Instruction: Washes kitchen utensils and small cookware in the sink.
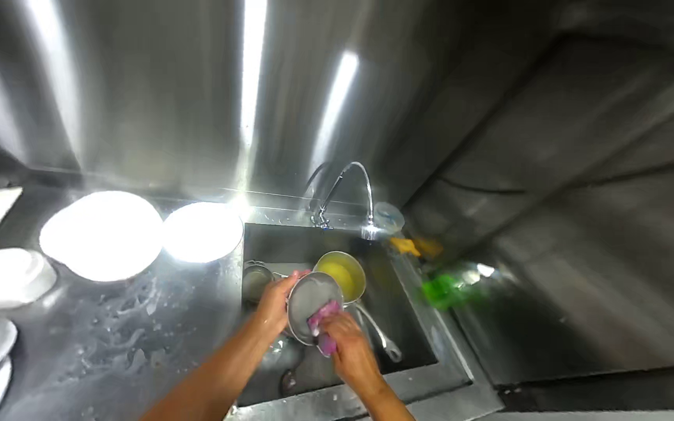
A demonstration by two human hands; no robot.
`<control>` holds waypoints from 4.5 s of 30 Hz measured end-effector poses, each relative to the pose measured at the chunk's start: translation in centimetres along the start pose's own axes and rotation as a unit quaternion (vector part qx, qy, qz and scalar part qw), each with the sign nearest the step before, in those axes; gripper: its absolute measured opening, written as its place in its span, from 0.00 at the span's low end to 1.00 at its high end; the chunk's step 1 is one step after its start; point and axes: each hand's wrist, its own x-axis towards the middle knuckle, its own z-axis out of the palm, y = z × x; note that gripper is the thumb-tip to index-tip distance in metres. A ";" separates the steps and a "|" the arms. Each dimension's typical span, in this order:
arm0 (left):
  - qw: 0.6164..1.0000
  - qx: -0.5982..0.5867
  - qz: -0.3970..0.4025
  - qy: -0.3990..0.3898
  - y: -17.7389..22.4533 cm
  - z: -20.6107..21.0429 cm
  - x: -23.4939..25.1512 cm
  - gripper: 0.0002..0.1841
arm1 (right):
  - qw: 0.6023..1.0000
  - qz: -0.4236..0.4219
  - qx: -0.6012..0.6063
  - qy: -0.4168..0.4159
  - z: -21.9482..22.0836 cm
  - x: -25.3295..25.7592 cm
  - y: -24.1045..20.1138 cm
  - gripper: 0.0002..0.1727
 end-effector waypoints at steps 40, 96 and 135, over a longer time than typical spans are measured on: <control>0.995 0.061 0.048 0.059 -2.3 -0.3 -1.1 0.17 | 0.961 0.268 -0.062 0.001 2.7 2.5 -2.1 0.13; 0.914 0.294 0.052 -0.276 -2.6 -0.5 -3.3 0.17 | 0.986 -0.117 0.041 0.114 -1.3 7.8 1.0 0.30; 0.977 0.183 0.012 -0.113 -3.2 -0.9 -4.1 0.33 | 0.975 0.101 0.170 0.103 0.6 6.8 3.6 0.27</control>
